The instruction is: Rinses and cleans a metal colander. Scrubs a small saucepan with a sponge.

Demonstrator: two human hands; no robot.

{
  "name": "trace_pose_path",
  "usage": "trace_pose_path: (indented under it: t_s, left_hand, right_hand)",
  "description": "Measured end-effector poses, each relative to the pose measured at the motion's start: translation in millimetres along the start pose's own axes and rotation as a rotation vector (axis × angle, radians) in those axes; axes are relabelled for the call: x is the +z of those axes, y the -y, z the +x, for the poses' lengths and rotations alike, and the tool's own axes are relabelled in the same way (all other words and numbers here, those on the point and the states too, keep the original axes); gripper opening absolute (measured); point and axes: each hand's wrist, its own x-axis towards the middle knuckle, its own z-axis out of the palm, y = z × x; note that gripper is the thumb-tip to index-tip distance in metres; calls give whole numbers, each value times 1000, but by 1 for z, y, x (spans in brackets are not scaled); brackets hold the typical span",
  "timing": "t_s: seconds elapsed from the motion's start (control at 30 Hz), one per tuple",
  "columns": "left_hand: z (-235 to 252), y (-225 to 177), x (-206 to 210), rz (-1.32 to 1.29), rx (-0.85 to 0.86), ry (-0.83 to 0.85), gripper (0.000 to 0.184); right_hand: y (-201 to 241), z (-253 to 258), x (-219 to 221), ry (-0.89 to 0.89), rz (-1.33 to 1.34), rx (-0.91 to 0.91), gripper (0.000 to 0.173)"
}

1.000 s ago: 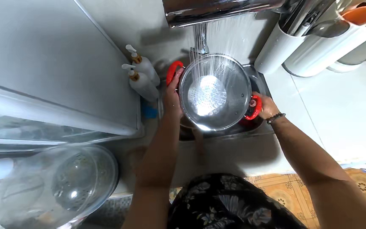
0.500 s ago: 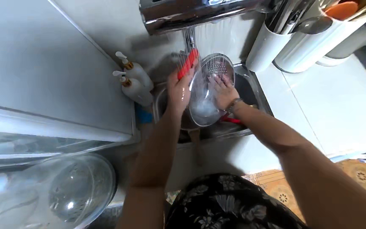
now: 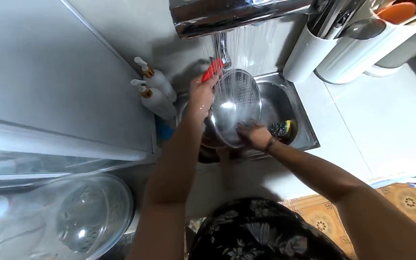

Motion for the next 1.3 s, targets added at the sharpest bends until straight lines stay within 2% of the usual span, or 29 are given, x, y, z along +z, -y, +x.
trace_pose_path:
  t_s: [0.03,0.07,0.13,0.17,0.23,0.3,0.37,0.47,0.53,0.57,0.63,0.73,0.8,0.87,0.93,0.97,1.03,1.07,1.1,1.13,1.2,1.27,1.3]
  left_hand:
    - [3,0,3,1,-10,22,18]
    - [4,0,7,31,7,68,21]
    - [7,-7,17,173,68,222,48]
    - [7,-11,21,254,77,289,61]
    - [-1,-14,24,424,52,381,76]
    - [-19,2,21,502,127,425,70]
    - [-39,32,13,435,273,461,62]
    - [-65,72,-7,288,419,458,72]
    - [-73,91,-6,250,451,372,83]
    - [-74,92,-2,261,477,332,80]
    - [-66,86,5,319,579,290,58]
    - [-54,66,19,289,643,203,36]
    - [-48,42,33,281,571,114,29]
    - [-41,14,42,304,422,80,27]
    - [-33,-16,41,322,266,58,31]
    - [-29,-26,37,334,199,62,35]
    - [-19,-26,28,292,122,80,36]
    - [-16,-22,26,245,75,78,34]
    - [-15,-19,25,208,35,79,33]
    - [-14,-17,25,182,6,65,32]
    - [-15,-14,31,152,-9,-2,30]
    - [-16,-8,39,210,24,-32,36]
    - [-15,-1,40,253,50,-39,37]
  right_hand:
    - [1,5,13,11,-63,5,41]
    - [2,13,43,-85,-90,-2,36]
    - [20,26,72,-200,5,61,32]
    - [36,25,61,-201,82,131,33]
    - [69,15,-14,-163,378,274,35]
    - [79,13,-66,-357,654,376,30]
    - [72,22,-96,-558,874,484,20]
    - [51,40,-126,-760,1264,611,16]
    - [48,46,-139,-825,1462,706,21]
    - [48,47,-142,-837,1540,726,22]
    - [48,48,-143,-841,1701,660,27]
    - [56,48,-138,-812,1922,384,60]
    - [79,44,-115,-745,1899,252,72]
    - [95,30,-70,-631,1694,129,64]
    - [70,15,-30,-427,1178,39,53]
    - [42,14,-19,-327,789,-20,49]
    - [-24,23,-15,-130,117,-30,52]
    - [-45,29,-26,-67,-98,15,59]
    - [-55,35,-35,-88,-238,56,62]
    - [-56,39,-38,-132,-300,108,66]
    - [-30,42,-26,-127,-183,272,73]
    - [22,41,-17,-20,177,401,69]
    - [52,38,-24,40,429,418,60]
